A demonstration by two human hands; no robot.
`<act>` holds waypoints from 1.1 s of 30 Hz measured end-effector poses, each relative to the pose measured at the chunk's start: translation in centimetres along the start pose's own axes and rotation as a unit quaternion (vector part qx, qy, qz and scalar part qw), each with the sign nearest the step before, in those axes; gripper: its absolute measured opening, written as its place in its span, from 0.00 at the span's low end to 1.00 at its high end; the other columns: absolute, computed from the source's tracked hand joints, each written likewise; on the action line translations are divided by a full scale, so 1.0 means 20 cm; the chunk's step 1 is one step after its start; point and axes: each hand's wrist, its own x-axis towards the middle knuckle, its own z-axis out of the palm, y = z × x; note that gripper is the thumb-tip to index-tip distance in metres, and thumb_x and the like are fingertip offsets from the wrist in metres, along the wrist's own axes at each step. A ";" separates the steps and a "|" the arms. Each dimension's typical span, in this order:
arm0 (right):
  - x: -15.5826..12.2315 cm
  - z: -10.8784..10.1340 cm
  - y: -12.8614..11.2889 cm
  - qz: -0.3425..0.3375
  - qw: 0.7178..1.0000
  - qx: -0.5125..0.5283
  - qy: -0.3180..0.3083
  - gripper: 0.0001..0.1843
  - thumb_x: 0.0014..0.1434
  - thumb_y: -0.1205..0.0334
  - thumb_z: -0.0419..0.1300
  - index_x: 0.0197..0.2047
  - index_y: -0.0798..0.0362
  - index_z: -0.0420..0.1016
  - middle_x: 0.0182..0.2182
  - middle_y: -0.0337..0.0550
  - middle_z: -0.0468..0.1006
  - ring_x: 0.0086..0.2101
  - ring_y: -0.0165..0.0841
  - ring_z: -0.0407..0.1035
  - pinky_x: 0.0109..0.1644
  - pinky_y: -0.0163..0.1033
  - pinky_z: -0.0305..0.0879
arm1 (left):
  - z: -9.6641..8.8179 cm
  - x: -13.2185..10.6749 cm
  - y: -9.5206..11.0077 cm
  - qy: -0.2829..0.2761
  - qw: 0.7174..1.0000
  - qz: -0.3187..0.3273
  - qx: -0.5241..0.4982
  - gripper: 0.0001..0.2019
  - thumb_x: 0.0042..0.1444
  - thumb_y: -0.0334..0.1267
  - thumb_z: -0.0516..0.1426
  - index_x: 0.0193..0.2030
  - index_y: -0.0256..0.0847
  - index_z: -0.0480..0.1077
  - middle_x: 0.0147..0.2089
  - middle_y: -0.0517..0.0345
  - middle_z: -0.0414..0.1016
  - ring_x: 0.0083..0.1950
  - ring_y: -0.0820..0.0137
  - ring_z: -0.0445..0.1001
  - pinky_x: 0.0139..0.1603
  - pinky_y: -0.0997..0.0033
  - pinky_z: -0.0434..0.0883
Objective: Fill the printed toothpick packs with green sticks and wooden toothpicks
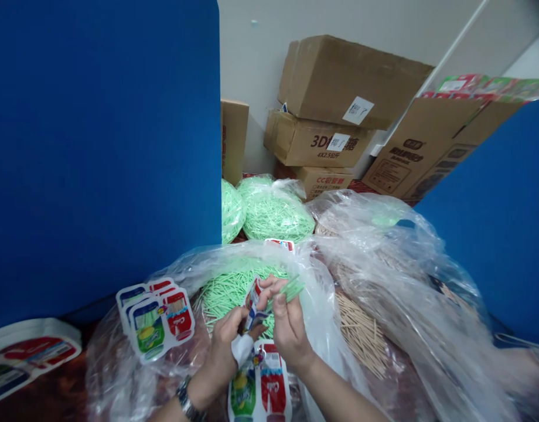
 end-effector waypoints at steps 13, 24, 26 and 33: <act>-0.02 0.05 0.04 0.117 0.986 0.095 0.075 0.17 0.70 0.53 0.42 0.38 0.50 0.67 0.37 0.42 0.74 0.50 0.35 0.64 0.55 0.46 0.57 | 0.00 -0.02 -0.01 0.037 0.992 0.094 0.075 0.02 0.60 0.33 0.55 0.38 0.39 0.66 0.30 0.57 0.71 0.31 0.67 0.72 0.31 0.71 0.68; -0.04 0.03 0.03 0.033 0.998 -0.036 0.044 0.16 0.70 0.57 0.40 0.40 0.49 0.66 0.38 0.44 0.73 0.54 0.37 0.58 0.59 0.50 0.52 | 0.01 -0.01 -0.02 0.060 0.988 0.116 0.080 0.03 0.59 0.33 0.56 0.40 0.38 0.66 0.31 0.56 0.73 0.31 0.67 0.73 0.31 0.70 0.70; -0.04 0.03 0.03 0.042 0.998 -0.026 0.048 0.16 0.70 0.56 0.39 0.40 0.49 0.66 0.38 0.44 0.73 0.53 0.37 0.60 0.59 0.51 0.53 | 0.01 -0.01 -0.02 0.052 0.989 0.113 0.084 0.02 0.59 0.32 0.56 0.39 0.38 0.66 0.31 0.56 0.73 0.31 0.66 0.74 0.31 0.70 0.70; -0.06 0.04 0.05 0.019 0.998 -0.044 0.029 0.14 0.69 0.55 0.42 0.42 0.49 0.66 0.41 0.45 0.74 0.55 0.39 0.58 0.59 0.53 0.54 | 0.02 -0.02 -0.05 0.070 0.988 0.118 0.077 0.04 0.60 0.33 0.56 0.41 0.37 0.66 0.31 0.54 0.73 0.31 0.65 0.74 0.30 0.69 0.71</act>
